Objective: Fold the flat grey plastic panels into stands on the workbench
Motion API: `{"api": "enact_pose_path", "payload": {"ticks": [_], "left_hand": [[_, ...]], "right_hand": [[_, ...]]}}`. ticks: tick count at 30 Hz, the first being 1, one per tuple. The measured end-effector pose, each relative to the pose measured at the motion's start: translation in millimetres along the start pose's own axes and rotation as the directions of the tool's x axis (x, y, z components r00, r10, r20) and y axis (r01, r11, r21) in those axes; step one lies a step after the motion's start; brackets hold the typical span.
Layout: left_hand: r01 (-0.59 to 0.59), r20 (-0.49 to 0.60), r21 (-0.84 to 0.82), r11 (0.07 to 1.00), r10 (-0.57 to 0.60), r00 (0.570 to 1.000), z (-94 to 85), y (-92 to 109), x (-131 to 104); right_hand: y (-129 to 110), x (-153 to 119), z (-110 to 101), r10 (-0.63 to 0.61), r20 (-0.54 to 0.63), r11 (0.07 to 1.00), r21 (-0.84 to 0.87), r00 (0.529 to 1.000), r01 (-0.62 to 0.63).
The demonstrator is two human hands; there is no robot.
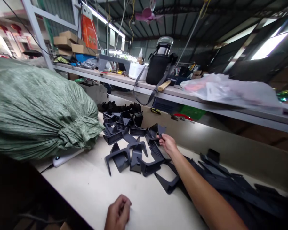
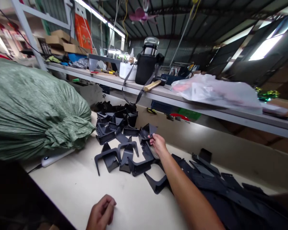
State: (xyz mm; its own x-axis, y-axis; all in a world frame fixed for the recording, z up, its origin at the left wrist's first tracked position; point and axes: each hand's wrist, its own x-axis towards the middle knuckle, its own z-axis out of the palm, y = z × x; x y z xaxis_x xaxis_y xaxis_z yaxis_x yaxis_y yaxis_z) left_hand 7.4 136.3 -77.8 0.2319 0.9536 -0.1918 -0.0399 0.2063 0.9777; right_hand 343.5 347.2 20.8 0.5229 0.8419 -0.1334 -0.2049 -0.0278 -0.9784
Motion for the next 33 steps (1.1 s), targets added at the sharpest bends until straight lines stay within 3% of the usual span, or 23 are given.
{"api": "enact_pose_path", "payload": {"ticks": [5, 9, 13, 16, 19, 22, 24, 27, 30, 33], "left_hand": [[-0.065, 0.045, 0.048, 0.997, 0.063, 0.997, -4.8, 14, -8], [-0.096, 0.033, 0.055, 0.994, 0.094, 0.995, -7.0, 20, -10], [-0.037, 0.120, -0.034, 0.999, 0.040, 0.992, -12.6, 30, -10], [0.064, 0.274, -0.274, 0.960, 0.014, 0.962, -17.4, 43, -11], [0.120, 0.288, -0.533, 0.838, 0.046, 0.956, -17.8, 60, -15], [0.251, 0.319, -0.694, 0.674, -0.025, 0.948, -13.8, 75, -19], [0.352, 0.368, -0.749, 0.562, -0.089, 0.926, -11.1, 82, -22], [0.340, 0.320, -0.813, 0.472, -0.125, 0.939, -10.2, 90, -29], [0.270, 0.256, -0.794, 0.545, -0.104, 0.961, -13.2, 95, -40], [0.318, 0.291, -0.669, 0.672, -0.157, 0.944, -14.8, 94, -50]], "right_hand": [[-34, -46, -6, -0.179, -0.028, 0.967, 0.181, 0.983, 0.181], [-48, -97, -15, -0.245, 0.036, 0.947, 0.224, 0.969, 0.231], [-34, -176, -24, -0.253, 0.192, 0.961, 0.166, 0.948, 0.222], [-10, -245, -30, -0.222, 0.320, 0.975, 0.048, 0.921, 0.218], [19, -307, -31, -0.200, 0.529, 0.935, -0.149, 0.825, 0.322], [47, -347, -29, -0.249, 0.688, 0.810, -0.238, 0.682, 0.536], [61, -358, -28, -0.233, 0.737, 0.739, -0.289, 0.634, 0.608], [67, -353, -35, -0.136, 0.758, 0.689, -0.390, 0.637, 0.611], [58, -328, -59, -0.106, 0.686, 0.618, -0.522, 0.720, 0.588], [39, -288, -96, -0.130, 0.571, 0.508, -0.664, 0.811, 0.549]]}}
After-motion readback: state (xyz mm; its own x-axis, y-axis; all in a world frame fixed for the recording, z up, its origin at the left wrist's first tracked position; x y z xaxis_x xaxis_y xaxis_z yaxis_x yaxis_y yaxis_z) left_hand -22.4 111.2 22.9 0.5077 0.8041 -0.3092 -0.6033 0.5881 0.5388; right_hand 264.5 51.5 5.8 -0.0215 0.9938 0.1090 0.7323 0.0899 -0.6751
